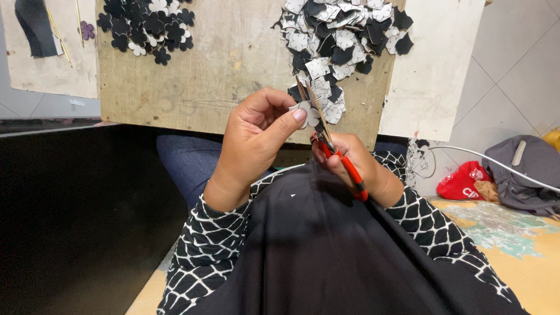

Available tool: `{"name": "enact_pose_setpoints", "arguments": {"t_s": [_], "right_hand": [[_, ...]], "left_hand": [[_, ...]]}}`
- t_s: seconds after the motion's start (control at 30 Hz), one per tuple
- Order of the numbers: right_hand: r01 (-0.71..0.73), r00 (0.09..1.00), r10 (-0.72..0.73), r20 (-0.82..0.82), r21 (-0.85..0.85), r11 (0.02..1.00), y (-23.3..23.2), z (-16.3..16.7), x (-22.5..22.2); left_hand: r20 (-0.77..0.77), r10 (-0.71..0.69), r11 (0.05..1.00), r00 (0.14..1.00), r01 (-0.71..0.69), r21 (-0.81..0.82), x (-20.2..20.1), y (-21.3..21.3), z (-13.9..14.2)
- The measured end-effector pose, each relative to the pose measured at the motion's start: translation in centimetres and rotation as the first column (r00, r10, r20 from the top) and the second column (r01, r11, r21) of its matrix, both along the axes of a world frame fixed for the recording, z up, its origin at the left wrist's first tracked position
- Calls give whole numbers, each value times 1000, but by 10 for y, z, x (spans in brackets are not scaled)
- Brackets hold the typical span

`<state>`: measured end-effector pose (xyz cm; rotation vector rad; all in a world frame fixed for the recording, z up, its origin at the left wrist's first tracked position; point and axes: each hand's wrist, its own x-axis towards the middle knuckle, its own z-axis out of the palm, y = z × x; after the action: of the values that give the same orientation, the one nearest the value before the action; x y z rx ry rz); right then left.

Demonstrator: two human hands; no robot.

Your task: The person sits at a workbench and uses red-handled scissors to trim the edges of small flower-shaped fabric pieces, one at a time, placing trimmed pieces with a pile of finished flower shapes and discarding scraps onto the table. They occasionally gather and reposition the piles of cut pieces between trimming.

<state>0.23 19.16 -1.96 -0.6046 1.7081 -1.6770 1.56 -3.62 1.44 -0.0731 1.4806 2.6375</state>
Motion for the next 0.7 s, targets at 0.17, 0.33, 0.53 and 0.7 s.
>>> {"name": "enact_pose_setpoints", "arguments": {"t_s": [0.17,0.33,0.53,0.7], "right_hand": [[2,1000,-2,-13,-7,1000,1,-3,-1],[1,1000,-1,-10,-19,1000,1,-7,0],[8,1000,-6,-27,84,996,3,-6,0],[90,992,-75,-100,156,984,0,-3,-2]], "left_hand": [[-10,31,999,999,-31,-18,-1,-2,0],[-21,36,998,999,-37,-46,-1,-5,-1],[6,57,998,998,-57,10,-3,-6,-2],[38,79,997,996,-79,-12,-6,-7,-3]]}}
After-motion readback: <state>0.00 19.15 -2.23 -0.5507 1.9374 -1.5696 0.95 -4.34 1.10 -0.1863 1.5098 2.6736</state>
